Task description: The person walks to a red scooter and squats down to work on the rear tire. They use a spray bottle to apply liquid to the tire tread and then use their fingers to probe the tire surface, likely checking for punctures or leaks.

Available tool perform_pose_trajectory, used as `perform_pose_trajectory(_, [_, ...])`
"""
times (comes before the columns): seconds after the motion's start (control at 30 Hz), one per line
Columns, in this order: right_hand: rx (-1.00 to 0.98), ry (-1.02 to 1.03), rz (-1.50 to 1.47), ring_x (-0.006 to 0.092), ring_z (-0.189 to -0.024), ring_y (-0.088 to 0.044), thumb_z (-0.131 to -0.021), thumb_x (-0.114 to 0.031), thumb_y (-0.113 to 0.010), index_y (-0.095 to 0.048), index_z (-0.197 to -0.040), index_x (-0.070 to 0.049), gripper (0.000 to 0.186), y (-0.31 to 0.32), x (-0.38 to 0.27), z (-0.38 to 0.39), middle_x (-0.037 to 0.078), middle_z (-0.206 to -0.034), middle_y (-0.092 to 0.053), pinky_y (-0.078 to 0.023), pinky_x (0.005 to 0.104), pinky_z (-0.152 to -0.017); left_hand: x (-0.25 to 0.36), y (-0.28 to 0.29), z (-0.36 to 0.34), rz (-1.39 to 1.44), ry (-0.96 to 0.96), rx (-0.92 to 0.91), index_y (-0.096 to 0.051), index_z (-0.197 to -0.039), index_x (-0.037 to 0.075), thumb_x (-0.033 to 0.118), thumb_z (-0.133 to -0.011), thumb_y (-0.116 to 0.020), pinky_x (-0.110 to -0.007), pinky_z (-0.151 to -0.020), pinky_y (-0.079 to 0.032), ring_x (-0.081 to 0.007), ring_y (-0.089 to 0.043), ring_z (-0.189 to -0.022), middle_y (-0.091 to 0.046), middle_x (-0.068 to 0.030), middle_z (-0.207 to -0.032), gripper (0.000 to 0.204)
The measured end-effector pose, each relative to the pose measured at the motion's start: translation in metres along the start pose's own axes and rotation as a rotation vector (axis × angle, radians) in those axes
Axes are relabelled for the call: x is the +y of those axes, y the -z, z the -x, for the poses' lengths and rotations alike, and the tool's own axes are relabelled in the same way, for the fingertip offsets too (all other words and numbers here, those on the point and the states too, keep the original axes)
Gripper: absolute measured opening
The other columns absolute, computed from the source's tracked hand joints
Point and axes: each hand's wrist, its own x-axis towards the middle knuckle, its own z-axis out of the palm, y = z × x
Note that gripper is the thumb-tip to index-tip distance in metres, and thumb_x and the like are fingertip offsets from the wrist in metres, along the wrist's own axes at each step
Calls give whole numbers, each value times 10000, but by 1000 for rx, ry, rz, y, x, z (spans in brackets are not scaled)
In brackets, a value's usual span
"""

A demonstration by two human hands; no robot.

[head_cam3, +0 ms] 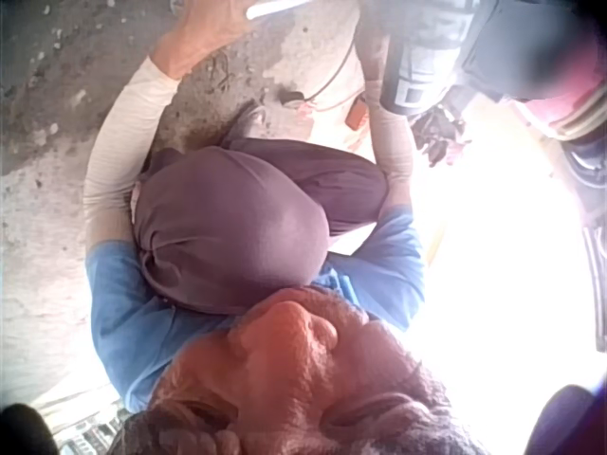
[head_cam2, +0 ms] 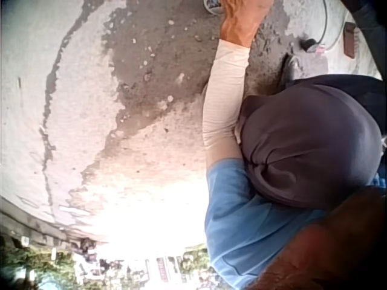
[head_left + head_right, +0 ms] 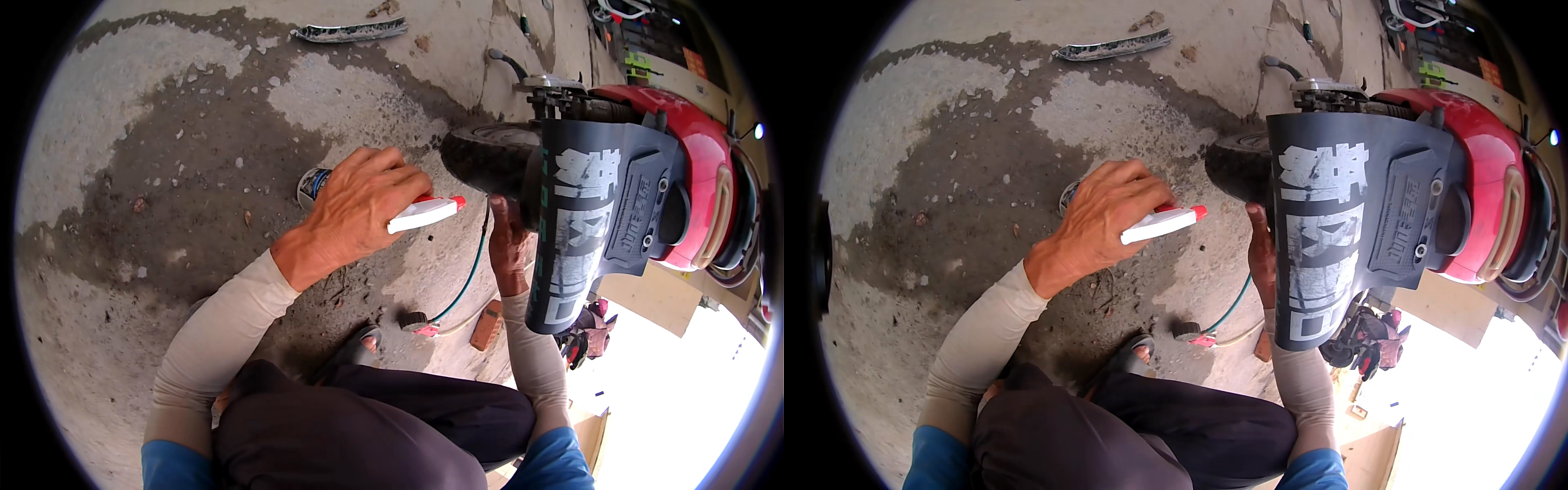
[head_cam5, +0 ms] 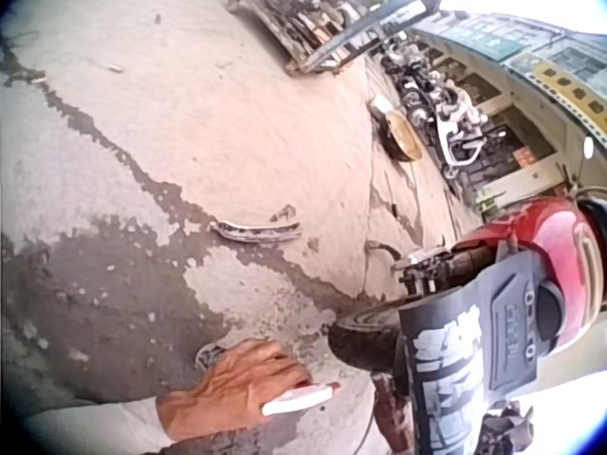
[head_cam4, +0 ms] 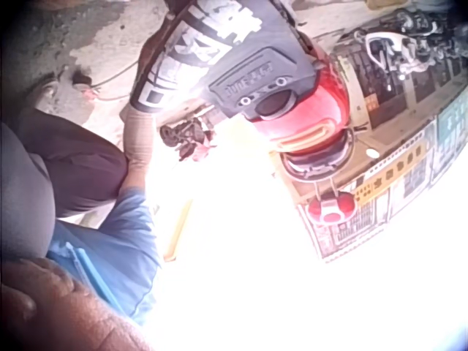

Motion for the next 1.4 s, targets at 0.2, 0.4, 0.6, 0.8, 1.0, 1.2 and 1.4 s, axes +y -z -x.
perform_pose_trajectory(0.2, [-127, -179, -18, 300, -878, -715, -934, -473, -832, -737, -1152, -56, 480, -38, 30, 8, 107, -998, -777, -534, 428, -881, 4, 4, -3, -18, 18, -12, -710, -1000, 78, 182, -845, -819, -401, -842, -483, -260, -646, -959, -713, -44, -982, 216])
perform_pose_trajectory(0.4, [-128, -175, -187, 314, -998, -699, -946, -468, -820, -688, -1277, -76, 529, -6, 11, -1, 120, -1146, -751, -527, 416, -914, -2, -2, 0, 4, -19, 57, -707, -998, 75, 188, -859, -815, -396, -860, -478, -251, -642, -983, -705, -43, -966, 209])
perform_pose_trajectory(0.6, [47, 96, 61, 339, -1228, -633, -987, -478, -772, -579, -1468, -84, 652, 13, -11, -9, 145, -1387, -666, -491, 435, -1003, 2, 5, 1, -6, 43, -48, -707, -1004, 79, 157, -821, -840, -395, -880, -481, -246, -635, -990, -710, -43, -974, 239])
perform_pose_trajectory(0.8, [31, 110, 49, 352, -1228, -631, -996, -479, -761, -584, -1461, -65, 647, 11, -9, -10, 155, -1376, -669, -483, 449, -1017, 0, -1, 1, -2, -10, 18, -707, -1002, 82, 135, -799, -842, -394, -880, -479, -244, -630, -988, -714, -36, -964, 249])
perform_pose_trajectory(1.0, [66, 138, 39, 297, -1072, -677, -965, -451, -807, -658, -1332, -57, 559, 1, -9, -14, 120, -1209, -725, -513, 420, -923, 0, -2, 2, 8, 17, -16, -706, -1008, 82, 112, -778, -842, -402, -885, -478, -248, -630, -994, -715, -37, -964, 269])
perform_pose_trajectory(1.2, [-162, -137, 35, 246, -889, -689, -924, -420, -854, -723, -1145, -72, 433, -2, -4, -4, 70, -989, -753, -522, 378, -813, 1, -1, 2, -9, 11, -23, -712, -1060, 77, 125, -797, -834, -403, -912, -482, -255, -634, -1035, -722, -46, -1024, 293])
perform_pose_trajectory(1.4, [-10, 10, -7, 251, -902, -700, -945, -413, -833, -706, -1187, -63, 444, 12, -7, -2, 80, -1032, -755, -536, 376, -818, 0, -1, 2, -16, 1, -24, -717, -1120, 71, 173, -826, -843, -410, -949, -486, -260, -640, -1082, -726, -50, -1095, 335])
